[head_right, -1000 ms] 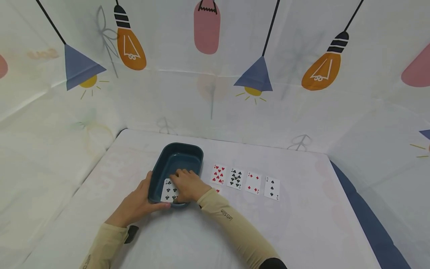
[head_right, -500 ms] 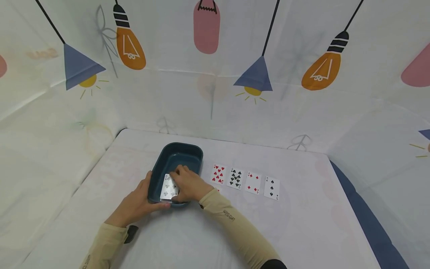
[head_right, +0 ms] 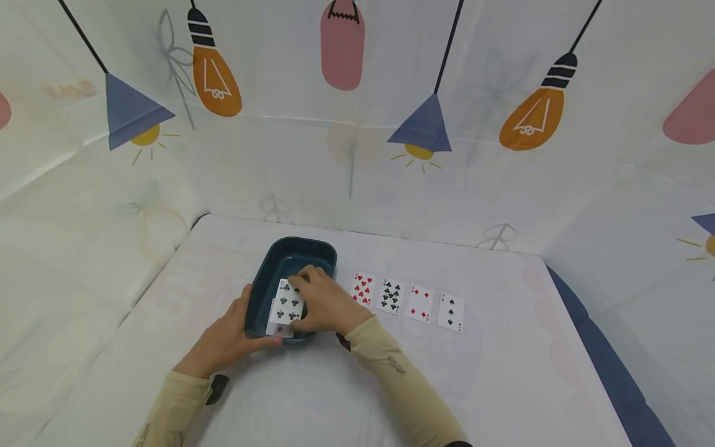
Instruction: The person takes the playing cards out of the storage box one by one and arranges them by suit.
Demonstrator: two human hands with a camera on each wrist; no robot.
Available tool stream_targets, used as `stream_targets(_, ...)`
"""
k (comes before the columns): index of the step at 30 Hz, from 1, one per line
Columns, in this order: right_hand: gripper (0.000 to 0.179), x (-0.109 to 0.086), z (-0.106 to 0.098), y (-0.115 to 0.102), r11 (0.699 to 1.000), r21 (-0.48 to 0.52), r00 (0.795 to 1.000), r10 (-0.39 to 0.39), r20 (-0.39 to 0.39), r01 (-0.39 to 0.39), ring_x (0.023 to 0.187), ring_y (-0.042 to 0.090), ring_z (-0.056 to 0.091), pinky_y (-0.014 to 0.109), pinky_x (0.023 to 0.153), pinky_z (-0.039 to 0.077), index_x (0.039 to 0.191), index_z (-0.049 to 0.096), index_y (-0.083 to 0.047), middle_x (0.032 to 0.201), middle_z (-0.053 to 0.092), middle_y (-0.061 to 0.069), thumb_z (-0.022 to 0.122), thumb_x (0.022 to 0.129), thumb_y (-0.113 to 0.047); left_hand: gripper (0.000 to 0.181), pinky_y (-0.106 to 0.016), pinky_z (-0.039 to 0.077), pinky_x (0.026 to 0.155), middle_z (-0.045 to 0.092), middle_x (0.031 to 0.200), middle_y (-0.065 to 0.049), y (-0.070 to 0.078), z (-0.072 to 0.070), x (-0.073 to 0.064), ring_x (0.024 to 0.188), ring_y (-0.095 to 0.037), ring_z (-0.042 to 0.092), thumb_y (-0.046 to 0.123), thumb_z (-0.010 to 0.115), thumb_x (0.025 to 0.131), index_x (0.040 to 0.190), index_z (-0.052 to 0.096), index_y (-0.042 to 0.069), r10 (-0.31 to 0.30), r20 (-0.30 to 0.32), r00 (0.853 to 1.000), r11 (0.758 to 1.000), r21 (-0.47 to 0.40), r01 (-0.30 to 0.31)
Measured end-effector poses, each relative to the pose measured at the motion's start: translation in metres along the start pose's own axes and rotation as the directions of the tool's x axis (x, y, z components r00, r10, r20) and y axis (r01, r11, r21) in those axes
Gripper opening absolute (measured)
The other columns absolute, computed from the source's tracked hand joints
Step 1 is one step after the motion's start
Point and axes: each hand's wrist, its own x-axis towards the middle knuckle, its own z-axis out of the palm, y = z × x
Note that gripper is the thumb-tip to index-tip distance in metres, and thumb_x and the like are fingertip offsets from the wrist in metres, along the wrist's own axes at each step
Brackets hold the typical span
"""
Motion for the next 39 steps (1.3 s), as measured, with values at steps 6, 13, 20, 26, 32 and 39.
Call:
stream_targets(6,0.083,-0.015,-0.01,0.003,1.0,0.009,1.0,0.015,-0.027,-0.015,0.12,0.018,0.05,0.03,0.099,0.047,0.148,0.05,-0.009,0.135,0.048,0.007,0.085,0.08,-0.041,0.14,-0.056,0.051,0.091,0.043,0.149,-0.028,0.001,-0.001,0.0,0.112,-0.042,0.062,0.084,0.07,0.067,0.16,0.009,-0.002,-0.002,-0.003,1.0,1.0,0.005,0.002)
stream_targets(13,0.083,-0.036,-0.021,0.008,0.998,-0.001,0.994,0.07,-0.085,-0.071,0.12,0.018,0.049,0.032,0.098,0.049,0.147,0.051,-0.012,0.135,0.049,0.006,0.086,0.078,-0.04,0.139,-0.057,0.05,0.093,0.043,0.149,-0.028,0.003,-0.002,0.0,0.113,-0.043,0.061,0.081,0.073,0.068,0.16,0.007,0.001,0.009,-0.001,1.0,1.0,-0.01,-0.009)
stream_targets(20,0.083,-0.057,-0.034,0.015,0.996,0.014,0.99,0.088,-0.11,-0.087,0.122,0.02,0.049,0.037,0.1,0.048,0.146,0.052,-0.012,0.136,0.05,0.007,0.088,0.076,-0.036,0.14,-0.057,0.049,0.094,0.043,0.149,-0.027,0.003,-0.003,-0.001,0.114,-0.044,0.06,0.082,0.073,0.067,0.161,0.006,0.002,0.003,-0.005,1.0,1.0,-0.017,-0.003)
stream_targets(26,0.083,-0.075,-0.035,0.027,0.995,-0.001,0.991,0.1,-0.092,-0.1,0.121,0.02,0.05,0.037,0.099,0.049,0.146,0.053,-0.01,0.135,0.05,0.007,0.089,0.075,-0.035,0.138,-0.057,0.049,0.095,0.042,0.15,-0.028,0.005,-0.005,-0.001,0.114,-0.044,0.06,0.076,0.078,0.068,0.16,0.008,-0.001,0.0,-0.006,1.0,1.0,-0.018,0.0)
stream_targets(32,0.082,-0.093,-0.033,0.045,0.991,-0.023,0.988,0.131,-0.082,-0.133,0.119,0.022,0.053,0.039,0.098,0.049,0.144,0.054,-0.011,0.134,0.051,0.007,0.089,0.074,-0.034,0.14,-0.057,0.049,0.095,0.042,0.151,-0.027,0.003,-0.004,-0.002,0.114,-0.044,0.06,0.081,0.074,0.067,0.16,0.008,0.0,0.002,-0.006,1.0,1.0,-0.026,-0.002)
stream_targets(39,0.08,-0.115,-0.027,0.062,0.983,-0.038,0.982,0.179,-0.065,-0.182,0.113,0.021,0.055,0.039,0.094,0.051,0.141,0.056,-0.01,0.129,0.053,0.006,0.091,0.072,-0.033,0.14,-0.058,0.048,0.096,0.041,0.152,-0.026,0.001,-0.002,-0.003,0.116,-0.044,0.06,0.08,0.075,0.067,0.16,0.009,0.0,-0.001,-0.006,1.0,1.0,-0.029,0.001)
